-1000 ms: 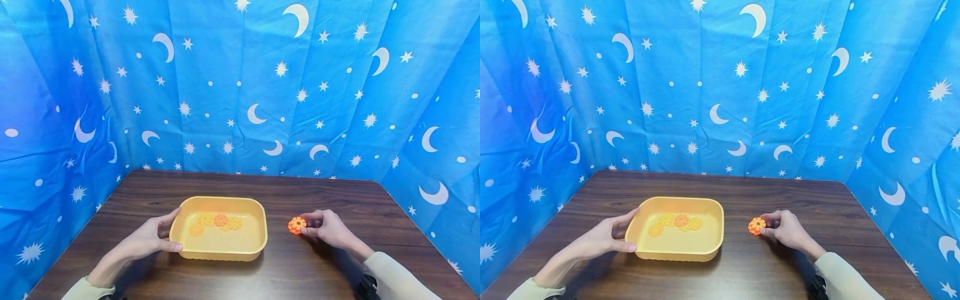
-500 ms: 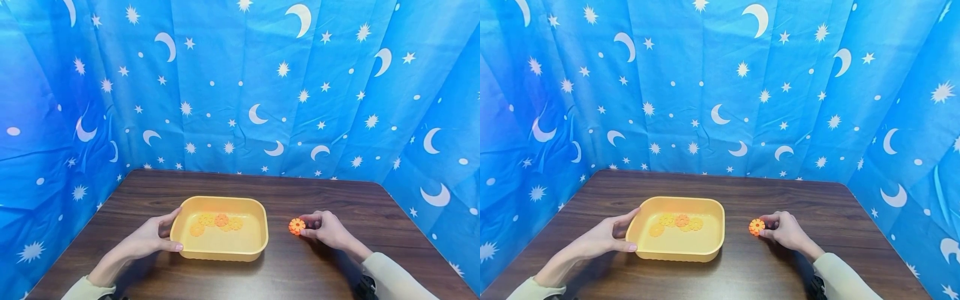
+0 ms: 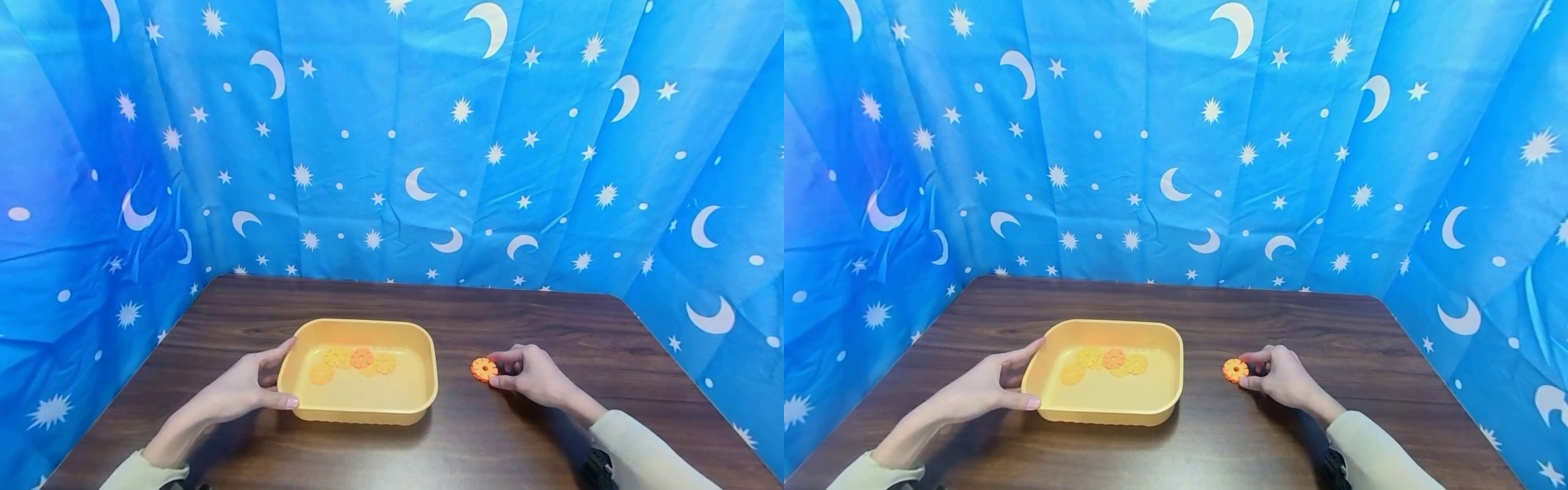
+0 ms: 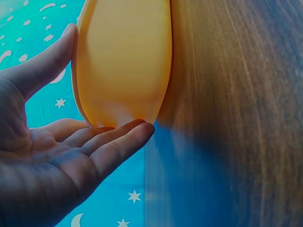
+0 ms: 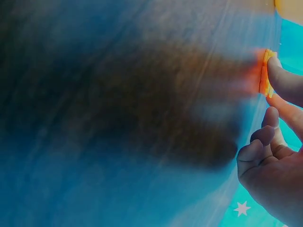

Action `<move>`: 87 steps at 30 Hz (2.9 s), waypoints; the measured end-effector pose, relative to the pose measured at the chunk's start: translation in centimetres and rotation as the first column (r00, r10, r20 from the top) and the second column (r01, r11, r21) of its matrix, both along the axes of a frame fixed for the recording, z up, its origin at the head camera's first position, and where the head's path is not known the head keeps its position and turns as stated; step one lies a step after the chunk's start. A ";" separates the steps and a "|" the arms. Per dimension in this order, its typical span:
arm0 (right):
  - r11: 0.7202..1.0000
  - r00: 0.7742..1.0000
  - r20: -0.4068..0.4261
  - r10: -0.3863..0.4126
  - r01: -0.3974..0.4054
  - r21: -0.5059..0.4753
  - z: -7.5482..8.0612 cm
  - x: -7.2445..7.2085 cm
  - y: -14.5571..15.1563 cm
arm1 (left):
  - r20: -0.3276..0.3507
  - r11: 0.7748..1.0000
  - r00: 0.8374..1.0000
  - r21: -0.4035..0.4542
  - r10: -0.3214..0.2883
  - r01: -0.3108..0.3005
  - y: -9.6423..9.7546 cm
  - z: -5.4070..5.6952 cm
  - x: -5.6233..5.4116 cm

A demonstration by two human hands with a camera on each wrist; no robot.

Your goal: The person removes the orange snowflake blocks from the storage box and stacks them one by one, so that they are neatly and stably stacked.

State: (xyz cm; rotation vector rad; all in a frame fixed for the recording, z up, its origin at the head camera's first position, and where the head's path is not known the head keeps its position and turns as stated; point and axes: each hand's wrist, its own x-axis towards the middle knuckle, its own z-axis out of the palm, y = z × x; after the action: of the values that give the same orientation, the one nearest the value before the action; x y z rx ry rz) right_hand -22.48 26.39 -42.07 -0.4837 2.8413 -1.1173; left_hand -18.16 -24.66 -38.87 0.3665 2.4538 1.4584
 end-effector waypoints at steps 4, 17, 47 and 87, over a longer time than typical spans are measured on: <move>1.000 1.000 -0.003 -0.007 0.007 0.008 0.0 0.0 0.0 | -0.001 1.000 1.000 -0.003 -0.001 0.001 0.0 0.1 0.0; 1.000 1.000 -0.009 0.008 -0.008 0.008 0.3 -0.1 -0.1 | -0.016 1.000 1.000 -0.015 -0.003 0.002 0.0 0.0 0.0; 0.968 0.958 -0.147 0.245 -0.250 -0.011 6.1 -0.9 -10.9 | -0.014 1.000 1.000 0.010 0.000 0.001 -0.1 0.1 0.1; 0.917 0.914 -0.084 0.398 -0.392 0.080 3.9 -2.3 -19.4 | 0.004 0.998 1.000 0.052 -0.024 0.024 -0.3 0.0 0.2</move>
State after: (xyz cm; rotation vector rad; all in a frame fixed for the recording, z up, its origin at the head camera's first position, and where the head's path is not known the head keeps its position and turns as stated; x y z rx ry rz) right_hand -24.83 6.97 -38.14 -1.0774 2.6656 -0.9468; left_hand -18.00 -24.93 -38.89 0.4014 2.4033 1.5131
